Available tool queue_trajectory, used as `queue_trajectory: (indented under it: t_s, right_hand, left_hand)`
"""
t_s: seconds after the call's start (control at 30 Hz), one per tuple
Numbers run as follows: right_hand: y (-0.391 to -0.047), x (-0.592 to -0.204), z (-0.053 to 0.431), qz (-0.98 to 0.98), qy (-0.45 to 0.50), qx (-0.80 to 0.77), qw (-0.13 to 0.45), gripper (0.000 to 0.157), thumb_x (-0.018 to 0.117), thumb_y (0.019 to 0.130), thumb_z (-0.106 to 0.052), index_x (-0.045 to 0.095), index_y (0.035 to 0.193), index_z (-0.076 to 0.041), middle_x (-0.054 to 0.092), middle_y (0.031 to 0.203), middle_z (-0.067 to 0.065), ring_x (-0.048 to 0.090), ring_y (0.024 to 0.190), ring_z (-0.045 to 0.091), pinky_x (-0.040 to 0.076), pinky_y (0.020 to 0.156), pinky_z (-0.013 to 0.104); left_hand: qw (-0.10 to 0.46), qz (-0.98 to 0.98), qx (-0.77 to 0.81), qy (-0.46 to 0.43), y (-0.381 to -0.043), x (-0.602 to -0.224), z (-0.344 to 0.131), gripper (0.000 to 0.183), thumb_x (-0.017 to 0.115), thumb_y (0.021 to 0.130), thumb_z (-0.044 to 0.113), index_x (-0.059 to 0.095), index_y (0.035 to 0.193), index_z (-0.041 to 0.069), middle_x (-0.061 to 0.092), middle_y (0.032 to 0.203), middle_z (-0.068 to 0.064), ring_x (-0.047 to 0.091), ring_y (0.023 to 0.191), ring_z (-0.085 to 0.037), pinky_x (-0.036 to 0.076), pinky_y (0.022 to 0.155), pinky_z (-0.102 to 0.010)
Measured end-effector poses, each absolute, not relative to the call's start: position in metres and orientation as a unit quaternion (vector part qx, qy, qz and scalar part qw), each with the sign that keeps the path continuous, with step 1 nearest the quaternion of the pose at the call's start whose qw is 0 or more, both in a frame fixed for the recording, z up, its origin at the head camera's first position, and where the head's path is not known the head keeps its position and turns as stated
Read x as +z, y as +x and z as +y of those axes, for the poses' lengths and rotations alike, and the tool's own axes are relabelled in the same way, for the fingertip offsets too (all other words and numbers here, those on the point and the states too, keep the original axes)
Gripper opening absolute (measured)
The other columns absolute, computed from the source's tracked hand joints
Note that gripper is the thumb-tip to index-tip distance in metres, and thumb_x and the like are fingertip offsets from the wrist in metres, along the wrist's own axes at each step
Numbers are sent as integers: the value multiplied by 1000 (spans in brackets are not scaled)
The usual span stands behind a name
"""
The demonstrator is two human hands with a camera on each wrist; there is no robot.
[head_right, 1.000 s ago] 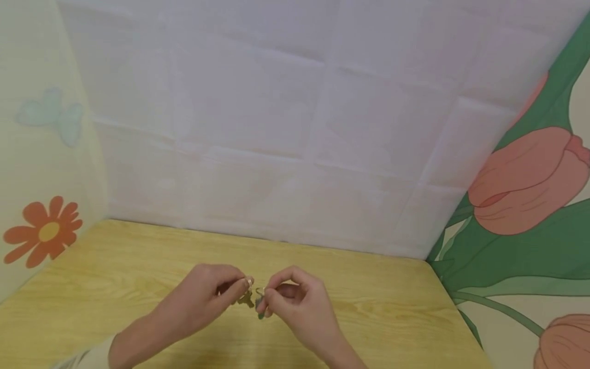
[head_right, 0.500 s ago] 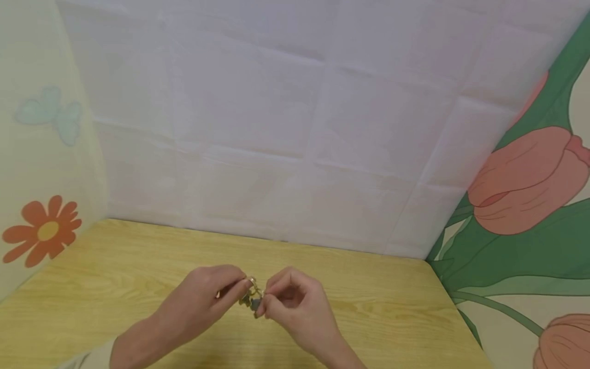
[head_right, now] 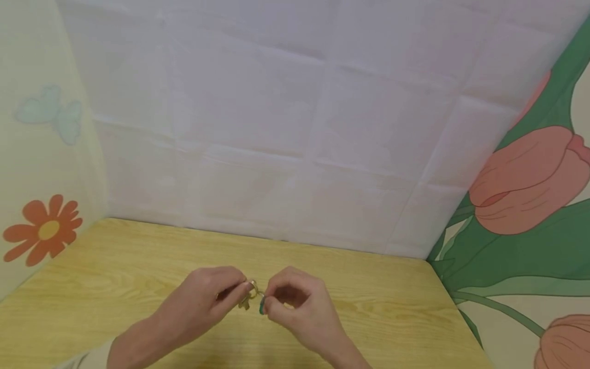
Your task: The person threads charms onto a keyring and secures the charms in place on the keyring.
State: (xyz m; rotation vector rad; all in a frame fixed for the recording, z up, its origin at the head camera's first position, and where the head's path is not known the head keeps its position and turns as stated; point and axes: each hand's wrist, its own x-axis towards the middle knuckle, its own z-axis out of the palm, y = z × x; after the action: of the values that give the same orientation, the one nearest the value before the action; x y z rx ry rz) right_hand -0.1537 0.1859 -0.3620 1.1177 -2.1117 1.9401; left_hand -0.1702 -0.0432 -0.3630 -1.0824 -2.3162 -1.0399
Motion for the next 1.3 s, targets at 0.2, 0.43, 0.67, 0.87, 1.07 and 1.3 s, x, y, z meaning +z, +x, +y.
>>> queue_trajectory:
  t_s: [0.2,0.43,0.67,0.87,1.07,1.3]
  right_hand:
    - [-154,-361,186,-692,370,620,32,12,65,95,8,68,100,-2,65,92,16,66,77,27,57,66,33]
    - [-153,-361,188,-714,329,618,7,2,67,99,-1,68,97,0,68,82,13,66,69,25,57,61,35]
    - [-153,-360,188,-713,265,647,-42,12,70,99,-9,68,97,3,69,78,18,68,69,22,59,69,42]
    - [-152,-361,185,-684,252,681,-63,20,69,99,-8,64,100,11,69,80,18,68,72,20,58,80,47]
    - [-151,-362,183,-676,249,691,-59,17,68,99,-5,64,103,11,69,84,19,70,76,22,57,82,49]
    - [-153,-365,181,-666,218,709,-80,18,69,98,-8,65,105,9,70,83,16,70,77,22,55,87,50]
  left_hand:
    - [199,-815,-362,-406,-170,-362,-45,31,66,101,11,60,73,22,49,70,21,44,57,6,43,52,-14]
    - [205,-808,-349,-427,-169,-362,-45,28,65,102,9,62,76,19,52,72,18,45,59,7,45,55,-15]
    - [250,-823,-295,-417,-166,-364,-44,20,68,99,10,64,82,18,55,76,16,42,60,6,44,60,-23]
    - [204,-823,-353,-396,-165,-366,-43,22,62,103,10,64,83,17,52,75,17,44,61,4,46,57,-20]
    - [172,-832,-381,-364,-166,-369,-42,30,59,106,13,58,76,21,44,68,17,40,56,2,43,50,-19]
    - [166,-829,-383,-373,-165,-370,-39,28,58,105,11,59,78,18,45,70,16,39,57,2,43,50,-19]
